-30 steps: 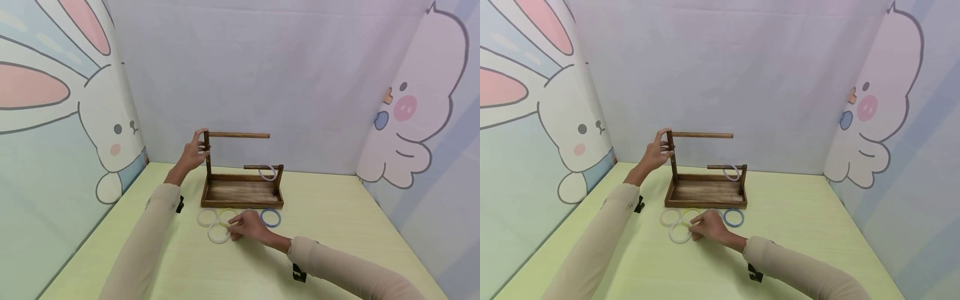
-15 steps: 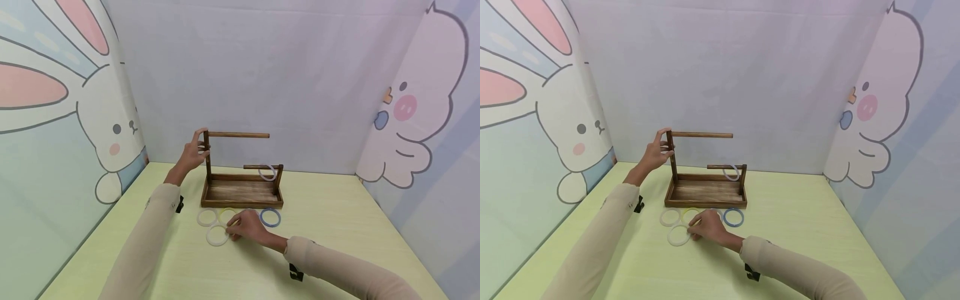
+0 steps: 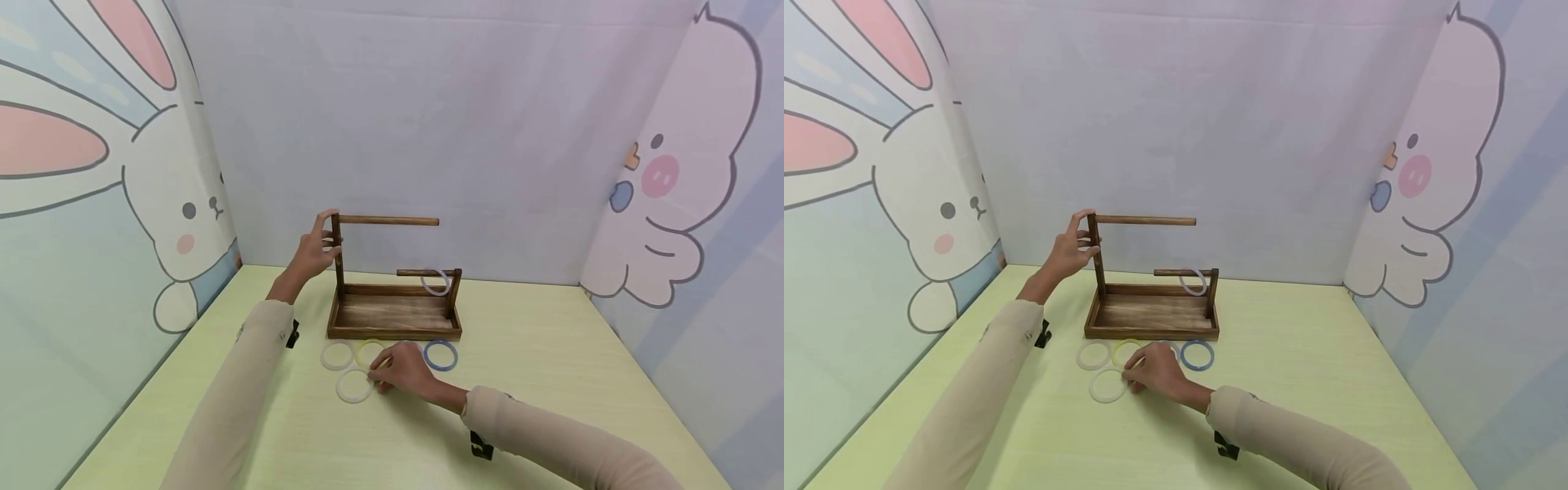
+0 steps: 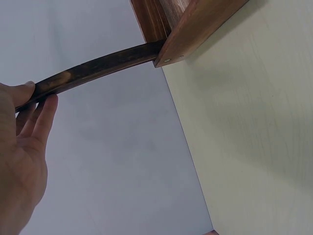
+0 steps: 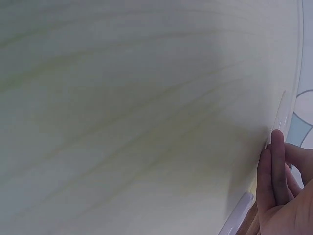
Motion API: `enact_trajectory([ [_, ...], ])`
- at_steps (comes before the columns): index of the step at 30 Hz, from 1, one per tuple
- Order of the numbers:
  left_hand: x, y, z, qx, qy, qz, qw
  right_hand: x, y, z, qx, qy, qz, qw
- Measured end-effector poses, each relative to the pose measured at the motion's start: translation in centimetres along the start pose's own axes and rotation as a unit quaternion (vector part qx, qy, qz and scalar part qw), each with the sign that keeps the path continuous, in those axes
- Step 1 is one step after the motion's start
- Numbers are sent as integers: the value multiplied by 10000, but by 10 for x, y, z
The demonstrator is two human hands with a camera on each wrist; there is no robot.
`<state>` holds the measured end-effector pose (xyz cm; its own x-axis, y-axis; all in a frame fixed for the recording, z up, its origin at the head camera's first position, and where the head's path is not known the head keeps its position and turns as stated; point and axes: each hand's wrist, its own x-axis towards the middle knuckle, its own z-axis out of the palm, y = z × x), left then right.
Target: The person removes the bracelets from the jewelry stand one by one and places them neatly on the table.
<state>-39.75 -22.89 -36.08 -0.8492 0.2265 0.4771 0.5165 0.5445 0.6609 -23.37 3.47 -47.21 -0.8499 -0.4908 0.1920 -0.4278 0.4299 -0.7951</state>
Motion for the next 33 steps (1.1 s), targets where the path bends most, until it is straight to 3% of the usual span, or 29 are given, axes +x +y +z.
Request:
enact_trajectory([
  [8,-1,1,0,-17,31,83,10000,-4,1,-6,158,25,169,9997],
  [15,-1,2,0,-3,22,74,10000,-7,4,-20,0,95,21,10000],
  [28,-1,3,-2,22,-19,7,10000,-9,15,-51,-573,889,-253,9941],
  [33,0,2,-1,61,-13,25,10000,-11,22,-62,-616,1065,-95,9924],
])
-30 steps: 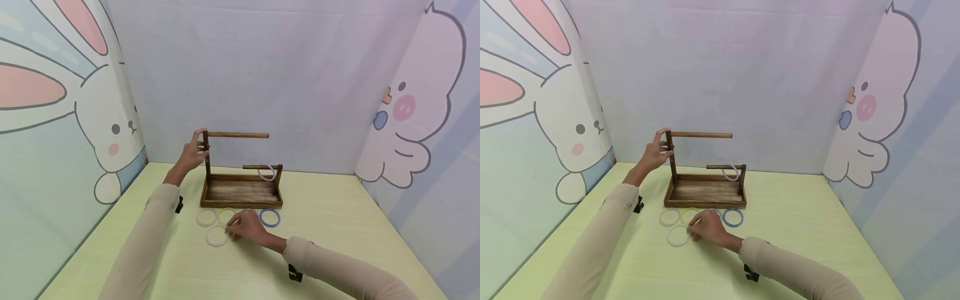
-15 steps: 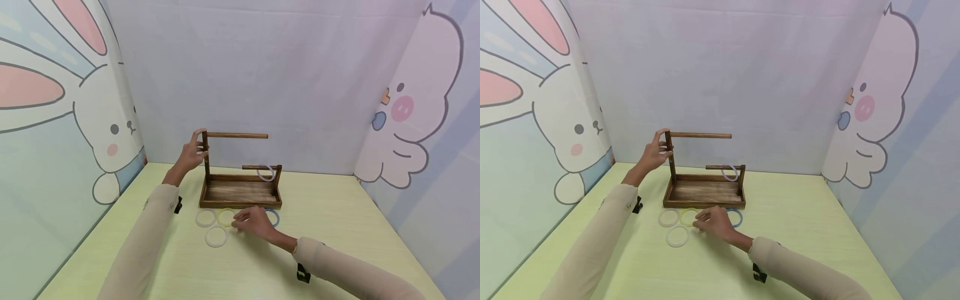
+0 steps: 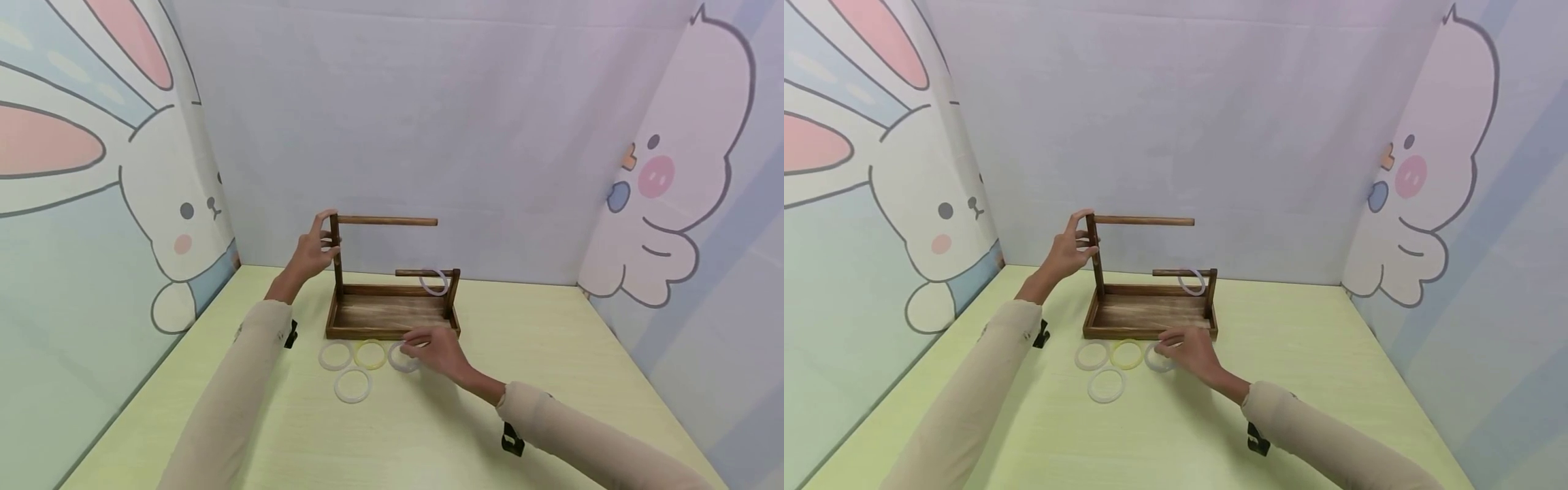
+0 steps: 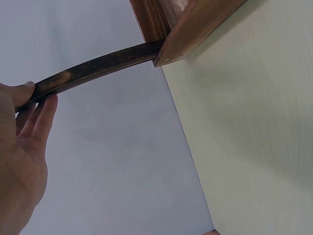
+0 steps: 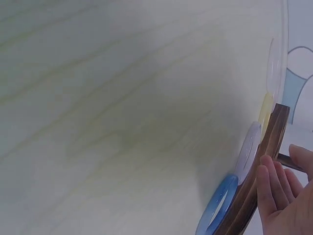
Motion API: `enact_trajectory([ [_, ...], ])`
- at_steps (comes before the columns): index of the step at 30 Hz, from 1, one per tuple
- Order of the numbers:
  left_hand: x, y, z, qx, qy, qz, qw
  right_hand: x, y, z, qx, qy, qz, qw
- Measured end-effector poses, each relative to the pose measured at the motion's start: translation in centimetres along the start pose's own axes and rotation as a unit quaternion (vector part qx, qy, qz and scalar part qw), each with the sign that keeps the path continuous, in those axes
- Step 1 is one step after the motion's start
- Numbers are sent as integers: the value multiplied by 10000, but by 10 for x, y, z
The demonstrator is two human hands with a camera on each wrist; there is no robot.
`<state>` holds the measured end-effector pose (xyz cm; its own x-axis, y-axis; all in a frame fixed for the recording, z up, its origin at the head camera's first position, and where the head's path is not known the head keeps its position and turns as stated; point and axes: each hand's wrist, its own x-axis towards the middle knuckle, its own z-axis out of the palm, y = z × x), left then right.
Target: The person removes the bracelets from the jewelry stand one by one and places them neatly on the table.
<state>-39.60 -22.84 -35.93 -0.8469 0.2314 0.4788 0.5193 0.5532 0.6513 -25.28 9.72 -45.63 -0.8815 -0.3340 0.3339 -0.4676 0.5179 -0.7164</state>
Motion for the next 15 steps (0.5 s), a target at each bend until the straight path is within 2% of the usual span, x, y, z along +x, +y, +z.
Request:
enact_trajectory([
  [9,0,3,0,44,23,101,9999,3,18,-24,-152,347,232,9990],
  [15,0,3,-1,-30,-12,7,10000,6,27,-36,-349,723,275,9964],
])
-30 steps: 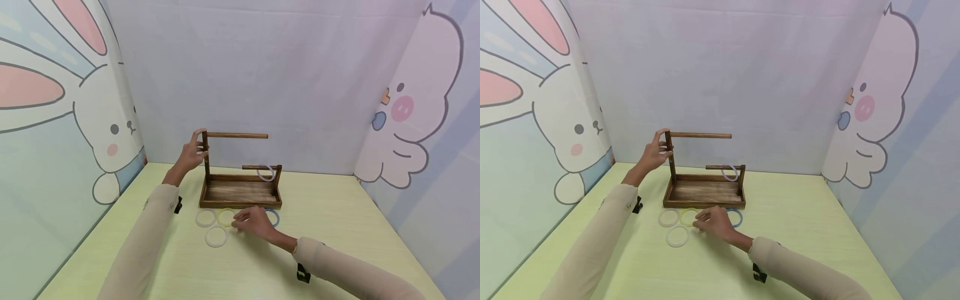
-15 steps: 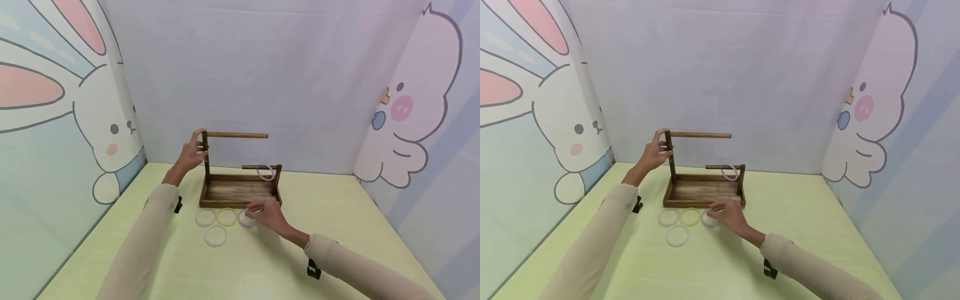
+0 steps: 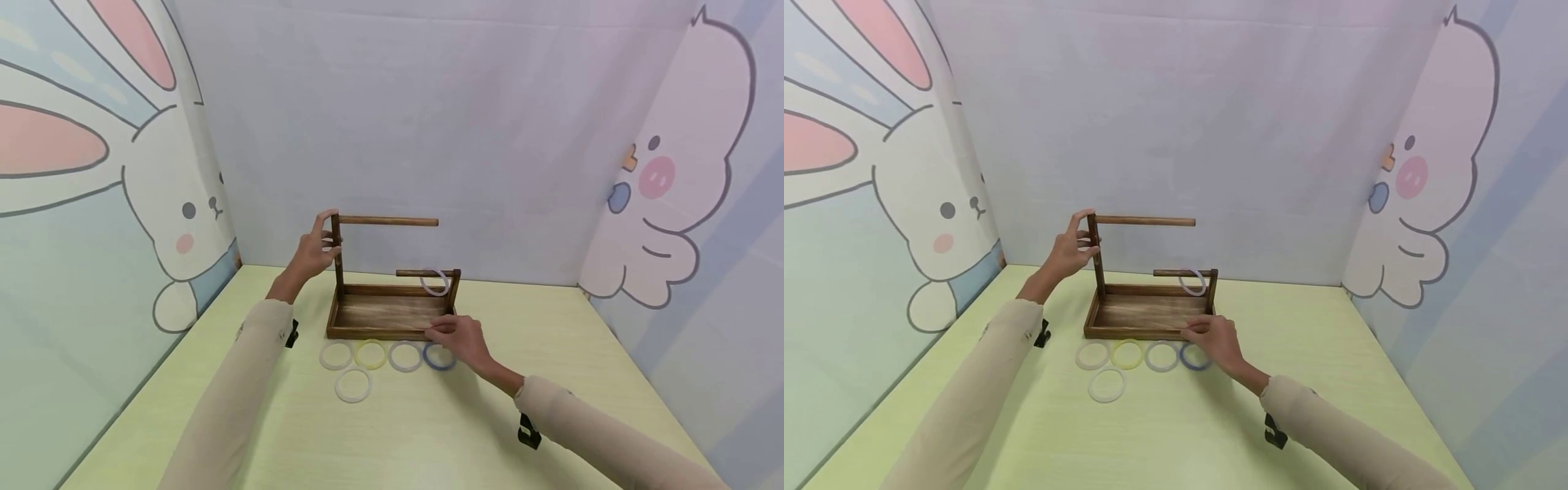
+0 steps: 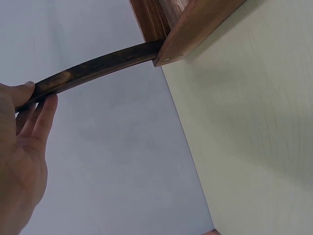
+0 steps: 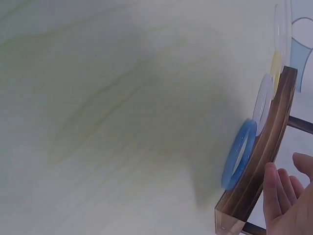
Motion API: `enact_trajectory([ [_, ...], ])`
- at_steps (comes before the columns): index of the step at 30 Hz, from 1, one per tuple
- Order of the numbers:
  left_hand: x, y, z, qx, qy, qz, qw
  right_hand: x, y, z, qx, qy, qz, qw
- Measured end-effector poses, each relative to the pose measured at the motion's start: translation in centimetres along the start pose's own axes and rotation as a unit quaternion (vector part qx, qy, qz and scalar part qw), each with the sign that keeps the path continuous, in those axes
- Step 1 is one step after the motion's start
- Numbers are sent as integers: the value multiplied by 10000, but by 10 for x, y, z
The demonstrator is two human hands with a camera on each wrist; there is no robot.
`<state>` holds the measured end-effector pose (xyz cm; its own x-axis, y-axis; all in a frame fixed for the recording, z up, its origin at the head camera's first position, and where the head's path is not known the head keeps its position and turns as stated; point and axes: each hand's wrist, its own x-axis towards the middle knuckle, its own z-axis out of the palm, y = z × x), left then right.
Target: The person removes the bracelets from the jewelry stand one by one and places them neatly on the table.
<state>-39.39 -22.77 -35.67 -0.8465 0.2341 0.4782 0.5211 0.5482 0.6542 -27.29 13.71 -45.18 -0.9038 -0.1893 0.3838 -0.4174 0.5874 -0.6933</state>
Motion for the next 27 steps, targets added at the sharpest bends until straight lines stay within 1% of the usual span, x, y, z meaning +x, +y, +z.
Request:
enact_trajectory([
  [4,1,0,0,-17,-11,-48,10000,5,5,-7,-57,265,15,9996],
  [9,1,0,0,-36,15,-31,10000,13,12,-13,34,346,83,9994],
  [13,0,0,0,-24,10,-56,10000,20,16,-18,-129,555,2,9984],
  [17,-1,-1,1,-20,21,-35,10000,29,16,-21,-275,788,47,9965],
  [21,-1,-1,1,-30,27,1,10000,36,16,-23,-268,844,145,9960],
  [27,0,-2,0,-35,6,-39,10000,43,14,-23,-317,891,144,9954],
])
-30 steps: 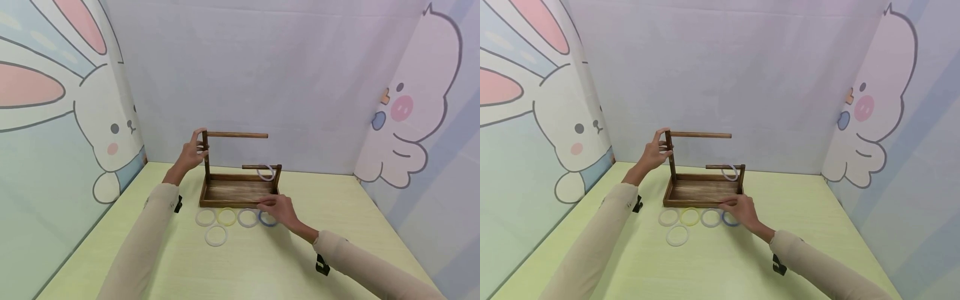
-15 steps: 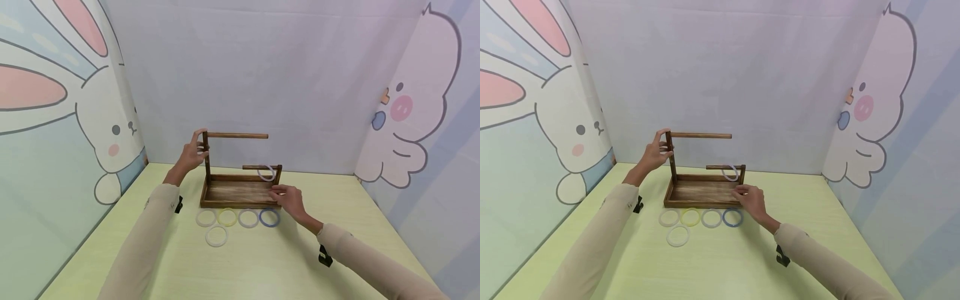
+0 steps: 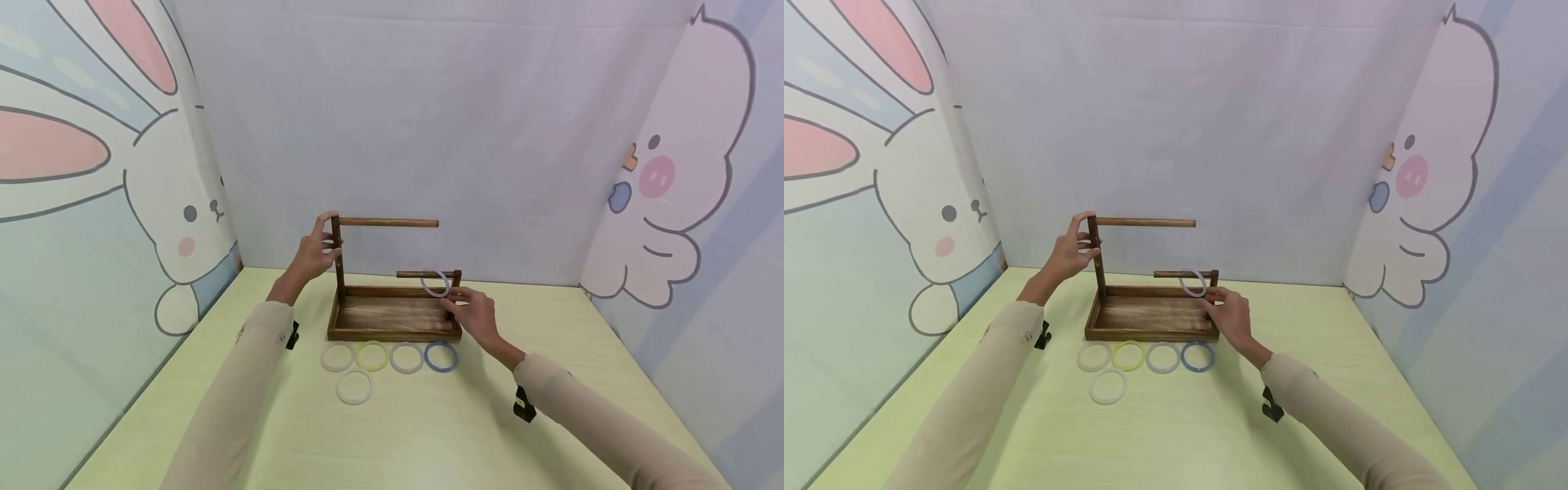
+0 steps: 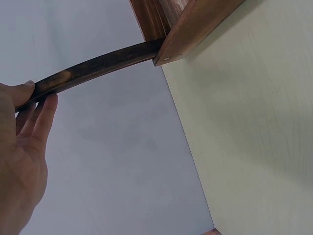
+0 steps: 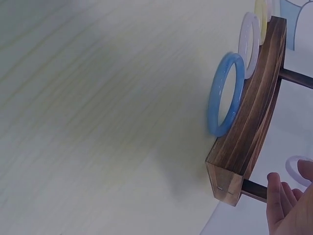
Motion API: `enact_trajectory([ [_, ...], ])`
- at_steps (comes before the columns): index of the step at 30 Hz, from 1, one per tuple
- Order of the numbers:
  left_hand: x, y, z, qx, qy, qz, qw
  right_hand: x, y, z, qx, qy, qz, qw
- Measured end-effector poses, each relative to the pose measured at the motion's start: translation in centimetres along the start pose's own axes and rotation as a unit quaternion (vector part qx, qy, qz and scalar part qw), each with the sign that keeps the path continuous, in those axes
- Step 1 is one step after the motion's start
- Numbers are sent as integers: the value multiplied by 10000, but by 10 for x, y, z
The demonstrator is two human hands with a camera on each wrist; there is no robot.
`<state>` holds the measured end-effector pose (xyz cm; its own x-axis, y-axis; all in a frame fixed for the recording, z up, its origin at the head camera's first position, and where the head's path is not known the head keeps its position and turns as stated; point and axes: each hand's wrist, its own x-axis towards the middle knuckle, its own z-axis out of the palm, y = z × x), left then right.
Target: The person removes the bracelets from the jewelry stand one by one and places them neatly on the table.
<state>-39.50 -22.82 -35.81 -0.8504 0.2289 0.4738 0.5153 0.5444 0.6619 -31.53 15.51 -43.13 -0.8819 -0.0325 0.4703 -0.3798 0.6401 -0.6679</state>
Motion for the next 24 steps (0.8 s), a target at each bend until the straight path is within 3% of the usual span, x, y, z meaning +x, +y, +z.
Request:
enact_trajectory([
  [16,0,-1,2,-9,-37,-151,9999,7,-8,13,738,-48,133,9972],
  [24,1,0,1,86,16,-7,10000,9,-15,19,942,-175,206,9952],
])
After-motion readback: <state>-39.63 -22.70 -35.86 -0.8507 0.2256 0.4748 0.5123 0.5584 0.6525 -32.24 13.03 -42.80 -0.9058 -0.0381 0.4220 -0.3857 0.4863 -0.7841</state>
